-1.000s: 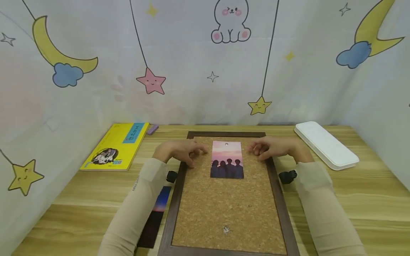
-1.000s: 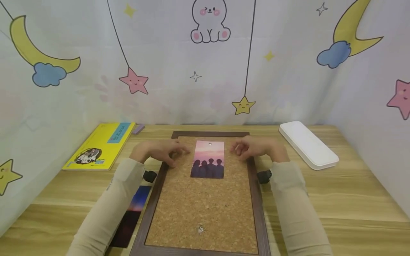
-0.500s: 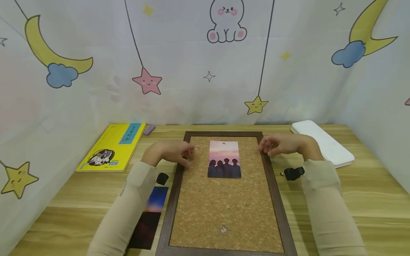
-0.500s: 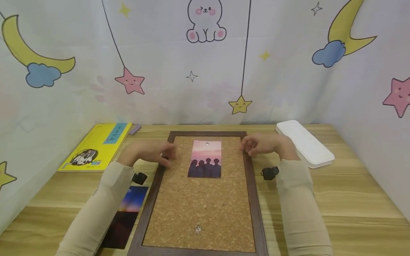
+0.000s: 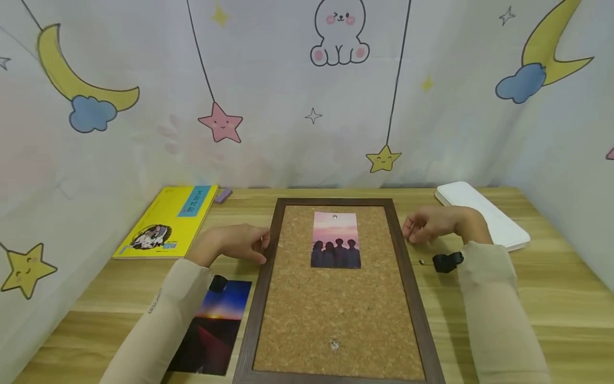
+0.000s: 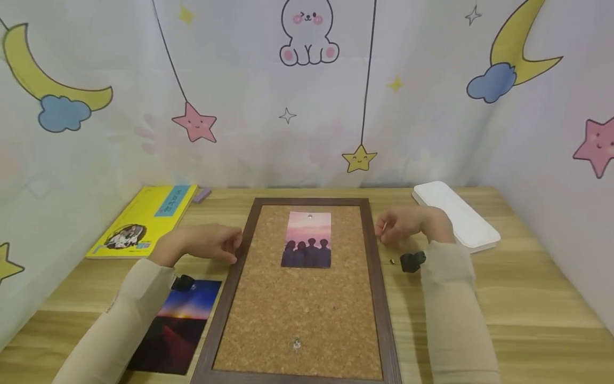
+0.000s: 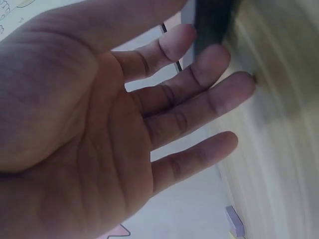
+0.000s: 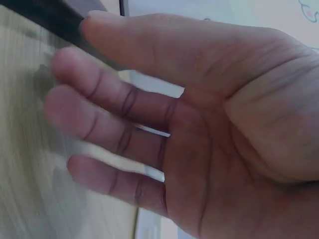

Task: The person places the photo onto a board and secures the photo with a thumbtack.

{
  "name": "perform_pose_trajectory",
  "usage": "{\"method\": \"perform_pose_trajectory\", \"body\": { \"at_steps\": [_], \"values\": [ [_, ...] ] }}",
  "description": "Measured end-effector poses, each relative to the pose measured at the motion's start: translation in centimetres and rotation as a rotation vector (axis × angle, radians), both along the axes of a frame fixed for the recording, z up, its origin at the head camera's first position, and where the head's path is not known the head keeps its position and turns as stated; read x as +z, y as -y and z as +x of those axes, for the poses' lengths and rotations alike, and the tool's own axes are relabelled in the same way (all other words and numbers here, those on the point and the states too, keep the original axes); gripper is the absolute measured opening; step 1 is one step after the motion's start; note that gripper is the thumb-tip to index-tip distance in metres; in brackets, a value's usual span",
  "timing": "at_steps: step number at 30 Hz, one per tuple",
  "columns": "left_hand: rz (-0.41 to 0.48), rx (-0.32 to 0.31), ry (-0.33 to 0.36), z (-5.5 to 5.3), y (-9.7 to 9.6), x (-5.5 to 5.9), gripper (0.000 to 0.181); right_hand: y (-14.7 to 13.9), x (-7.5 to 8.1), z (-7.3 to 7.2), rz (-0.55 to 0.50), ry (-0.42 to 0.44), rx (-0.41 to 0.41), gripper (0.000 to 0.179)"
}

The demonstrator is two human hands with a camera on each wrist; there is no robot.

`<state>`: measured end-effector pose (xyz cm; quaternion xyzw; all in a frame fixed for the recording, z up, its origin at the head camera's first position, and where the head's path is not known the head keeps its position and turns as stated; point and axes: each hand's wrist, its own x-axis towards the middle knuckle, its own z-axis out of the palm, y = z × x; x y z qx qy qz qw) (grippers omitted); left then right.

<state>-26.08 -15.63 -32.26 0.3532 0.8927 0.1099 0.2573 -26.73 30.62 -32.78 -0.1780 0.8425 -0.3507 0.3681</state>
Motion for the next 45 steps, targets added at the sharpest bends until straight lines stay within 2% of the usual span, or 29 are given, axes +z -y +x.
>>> {"method": "perform_pose_trajectory", "body": {
  "at_steps": [4, 6, 12, 15, 17, 23, 26, 31, 34, 36, 39, 42, 45],
  "values": [
    [0.019, -0.015, -0.043, 0.6, 0.9, -0.1, 0.026, -0.6, -0.4, 0.4, 0.007, 0.119, -0.049, 0.011],
    [0.016, -0.008, -0.047, 0.8, 1.2, -0.1, 0.027, -0.8, -0.6, 0.6, 0.013, 0.149, -0.079, 0.011],
    [-0.039, 0.047, 0.04, 1.6, 2.2, -0.5, 0.034, -0.7, -0.9, 1.1, 0.091, 0.166, -0.138, 0.005],
    [-0.054, 0.061, 0.065, 1.7, 2.4, -1.0, 0.04, -0.5, -0.7, 1.2, 0.166, 0.169, -0.134, 0.001],
    [-0.06, 0.065, 0.071, 1.7, 2.5, -1.3, 0.044, -0.4, -0.6, 1.1, 0.201, 0.172, -0.121, 0.006],
    [-0.053, 0.048, 0.057, 1.4, 2.9, -1.8, 0.043, 0.2, -0.5, 0.9, 0.233, 0.191, -0.076, 0.017],
    [-0.026, 0.034, 0.015, 1.1, 3.1, -1.9, 0.037, 0.4, -0.6, 1.0, 0.235, 0.201, -0.073, 0.018],
    [-0.015, 0.007, -0.152, 0.8, 3.1, -2.2, 0.024, 0.6, -0.8, 0.9, 0.215, 0.216, -0.064, 0.016],
    [-0.014, 0.013, -0.196, 0.7, 3.2, -2.4, 0.019, 0.7, -1.1, 0.9, 0.197, 0.217, -0.06, 0.015],
    [-0.016, 0.033, -0.177, 0.7, 3.5, -2.4, 0.024, 0.8, -1.2, 0.8, 0.188, 0.211, -0.056, 0.015],
    [-0.024, 0.062, -0.109, 0.7, 4.1, -2.3, 0.036, 1.0, -1.4, 0.7, 0.159, 0.211, -0.053, 0.017],
    [-0.022, 0.05, -0.048, 0.5, 4.6, -2.1, 0.046, 1.1, -1.4, 0.6, 0.151, 0.188, -0.039, 0.021],
    [-0.016, 0.038, -0.006, 0.2, 4.8, -2.0, 0.047, 1.4, -1.2, 0.4, 0.173, 0.152, -0.024, 0.02]
  ]
}}
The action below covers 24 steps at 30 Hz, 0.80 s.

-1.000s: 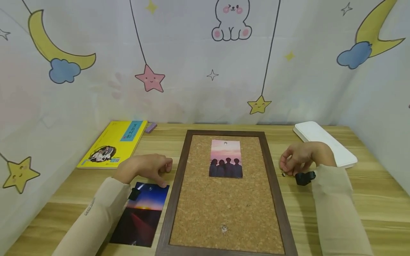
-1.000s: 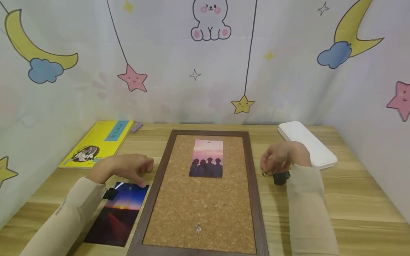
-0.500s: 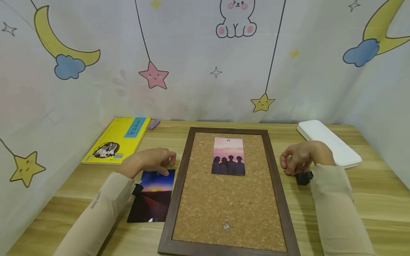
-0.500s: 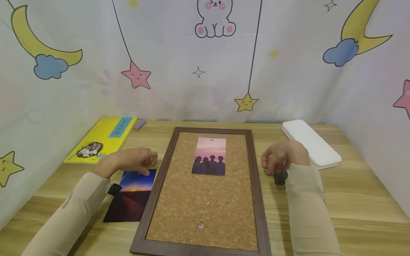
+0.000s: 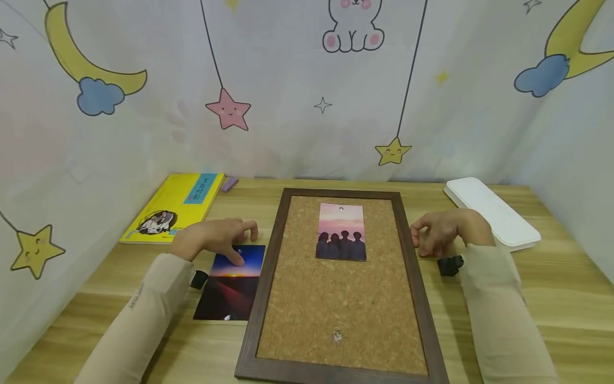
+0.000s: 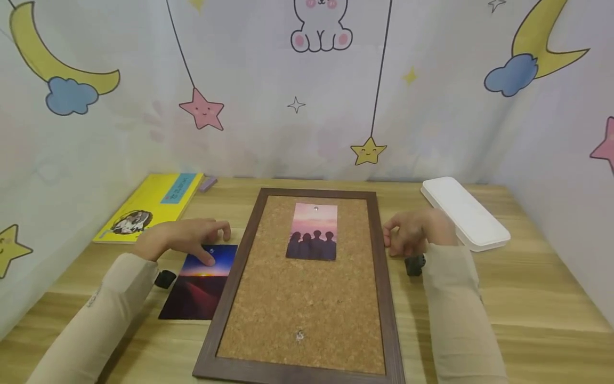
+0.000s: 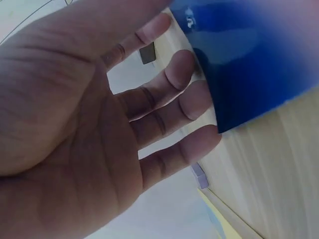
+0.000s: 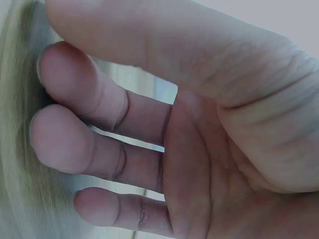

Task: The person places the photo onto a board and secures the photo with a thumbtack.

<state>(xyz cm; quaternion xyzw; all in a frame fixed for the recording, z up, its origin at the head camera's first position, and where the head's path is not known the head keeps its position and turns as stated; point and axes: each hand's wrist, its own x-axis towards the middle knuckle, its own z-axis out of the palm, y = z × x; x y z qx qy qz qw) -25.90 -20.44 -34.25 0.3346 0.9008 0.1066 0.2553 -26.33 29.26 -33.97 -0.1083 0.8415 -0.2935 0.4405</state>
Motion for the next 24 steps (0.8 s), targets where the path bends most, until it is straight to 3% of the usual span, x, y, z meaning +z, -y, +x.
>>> {"method": "perform_pose_trajectory", "body": {
  "at_steps": [11, 24],
  "values": [
    [0.003, 0.005, 0.012, -0.12, 0.26, 0.38, 0.041, 0.35, -0.03, -0.65, -0.019, -0.13, 0.024, 0.014],
    [0.052, -0.054, 0.034, -0.07, 0.16, 0.39, 0.042, -0.3, -0.15, -0.67, -0.097, -0.152, 0.051, 0.006]
  ]
}}
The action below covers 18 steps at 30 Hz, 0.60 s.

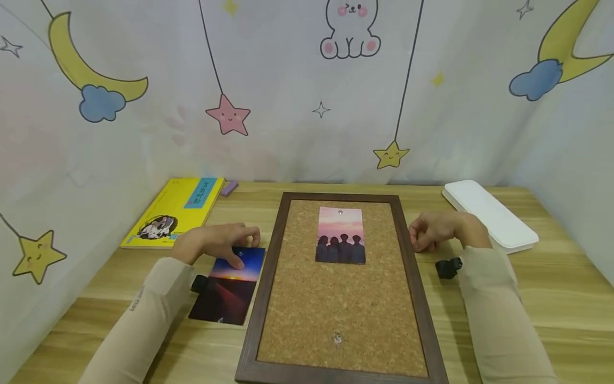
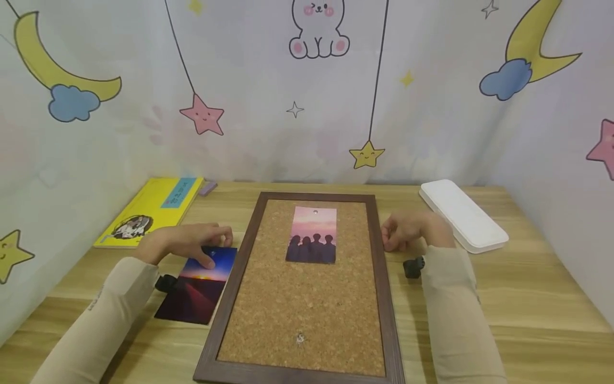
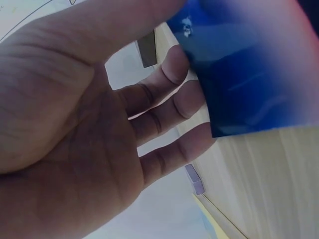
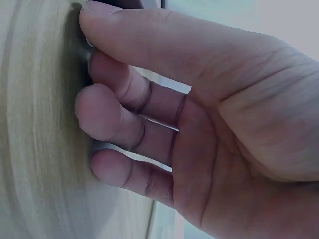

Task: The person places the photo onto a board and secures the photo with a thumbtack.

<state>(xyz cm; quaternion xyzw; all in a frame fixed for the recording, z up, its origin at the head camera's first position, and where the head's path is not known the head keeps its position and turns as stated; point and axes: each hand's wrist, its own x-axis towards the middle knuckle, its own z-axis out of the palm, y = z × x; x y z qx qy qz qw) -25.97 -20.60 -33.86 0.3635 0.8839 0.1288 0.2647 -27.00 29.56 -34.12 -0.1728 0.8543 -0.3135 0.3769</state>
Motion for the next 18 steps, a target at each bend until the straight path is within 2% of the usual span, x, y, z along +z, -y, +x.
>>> {"method": "perform_pose_trajectory", "body": {
  "at_steps": [3, 6, 12, 18],
  "values": [
    [0.005, -0.014, -0.012, -0.06, 0.01, -0.15, 0.043, -0.17, 0.01, 0.1, -0.014, -0.036, 0.006, 0.005],
    [0.02, -0.011, 0.009, -0.12, 0.05, -0.32, 0.043, -0.28, 0.01, 0.13, -0.031, -0.075, 0.006, 0.005],
    [0.028, 0.0, 0.061, -0.08, 0.44, -0.74, 0.028, -0.27, -0.12, 0.2, -0.052, -0.085, 0.034, 0.009],
    [0.026, 0.04, 0.094, -0.19, 0.81, -0.19, 0.017, -0.41, 0.46, 0.42, -0.046, -0.144, 0.027, 0.009]
  ]
}}
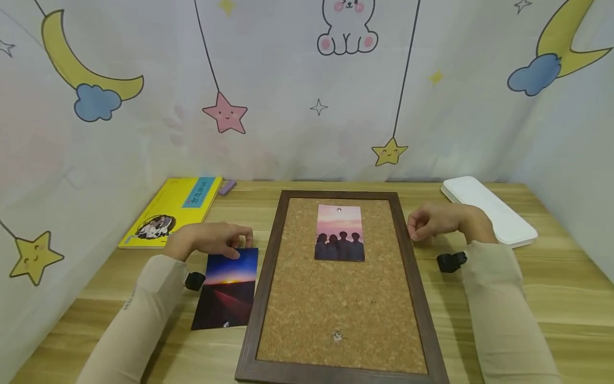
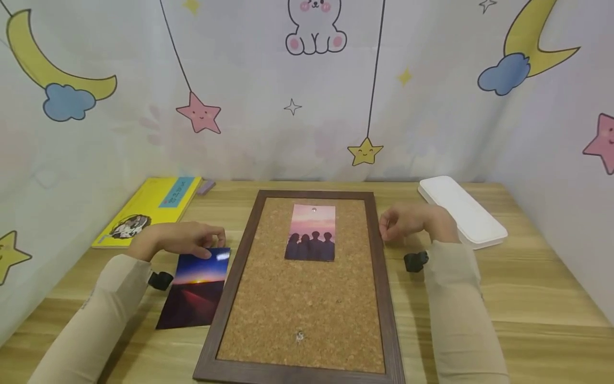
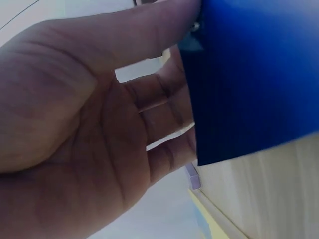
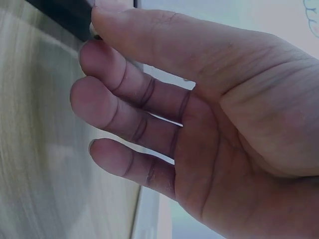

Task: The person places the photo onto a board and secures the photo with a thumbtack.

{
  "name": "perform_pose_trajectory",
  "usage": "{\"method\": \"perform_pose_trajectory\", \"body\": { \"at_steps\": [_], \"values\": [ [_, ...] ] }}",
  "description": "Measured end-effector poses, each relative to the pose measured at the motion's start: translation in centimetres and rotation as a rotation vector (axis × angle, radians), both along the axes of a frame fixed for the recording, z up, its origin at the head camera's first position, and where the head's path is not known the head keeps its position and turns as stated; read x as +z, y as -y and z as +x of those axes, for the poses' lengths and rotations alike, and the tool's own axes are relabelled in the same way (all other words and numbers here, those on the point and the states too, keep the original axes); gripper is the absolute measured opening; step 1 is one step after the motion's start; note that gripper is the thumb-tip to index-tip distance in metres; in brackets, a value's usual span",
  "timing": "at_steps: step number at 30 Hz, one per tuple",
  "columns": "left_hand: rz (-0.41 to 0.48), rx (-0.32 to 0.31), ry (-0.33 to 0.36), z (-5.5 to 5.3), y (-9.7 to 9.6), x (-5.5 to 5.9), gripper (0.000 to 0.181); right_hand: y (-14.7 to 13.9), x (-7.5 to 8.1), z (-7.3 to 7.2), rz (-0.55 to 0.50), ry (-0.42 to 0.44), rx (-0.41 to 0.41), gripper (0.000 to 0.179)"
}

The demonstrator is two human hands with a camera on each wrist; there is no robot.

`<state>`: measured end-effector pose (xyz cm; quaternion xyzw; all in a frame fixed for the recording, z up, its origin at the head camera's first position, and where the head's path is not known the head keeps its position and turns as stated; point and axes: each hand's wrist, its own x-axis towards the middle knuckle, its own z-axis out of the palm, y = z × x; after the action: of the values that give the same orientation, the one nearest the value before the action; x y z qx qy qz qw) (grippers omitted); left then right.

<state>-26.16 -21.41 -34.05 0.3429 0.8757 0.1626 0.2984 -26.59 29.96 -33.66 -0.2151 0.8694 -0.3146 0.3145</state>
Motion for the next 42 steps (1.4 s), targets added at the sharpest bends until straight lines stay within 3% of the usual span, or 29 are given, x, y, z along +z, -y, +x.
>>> {"method": "perform_pose_trajectory", "body": {
  "at_steps": [6, 12, 24, 28, 33, 38, 42],
  "values": [
    [0.003, 0.015, 0.055, 0.3, 0.6, 0.8, 0.012, 0.2, 0.3, 0.3, -0.037, -0.027, 0.002, 0.009],
    [0.012, 0.006, 0.028, 0.3, 0.6, 1.5, 0.002, 0.5, 0.8, 0.5, -0.039, -0.093, -0.028, 0.007],
    [0.069, 0.043, 0.096, 1.0, 0.7, 2.3, 0.005, 0.7, 1.2, 0.9, -0.071, -0.156, -0.042, 0.011],
    [0.142, 0.023, 0.034, 0.8, 0.4, 2.7, 0.008, 0.7, 1.7, 0.8, -0.083, -0.18, -0.041, 0.009],
    [0.204, -0.007, -0.081, 0.4, -0.4, 2.3, 0.01, 0.6, 1.4, 0.8, -0.11, -0.168, -0.043, 0.01],
    [0.241, 0.005, -0.146, 0.5, -0.6, 2.8, 0.01, 0.7, 1.5, 0.7, -0.103, -0.17, -0.038, 0.009],
    [0.266, 0.025, -0.16, 1.0, -0.7, 3.6, 0.01, 0.8, 1.8, 0.7, -0.11, -0.175, -0.041, 0.008]
  ]
}}
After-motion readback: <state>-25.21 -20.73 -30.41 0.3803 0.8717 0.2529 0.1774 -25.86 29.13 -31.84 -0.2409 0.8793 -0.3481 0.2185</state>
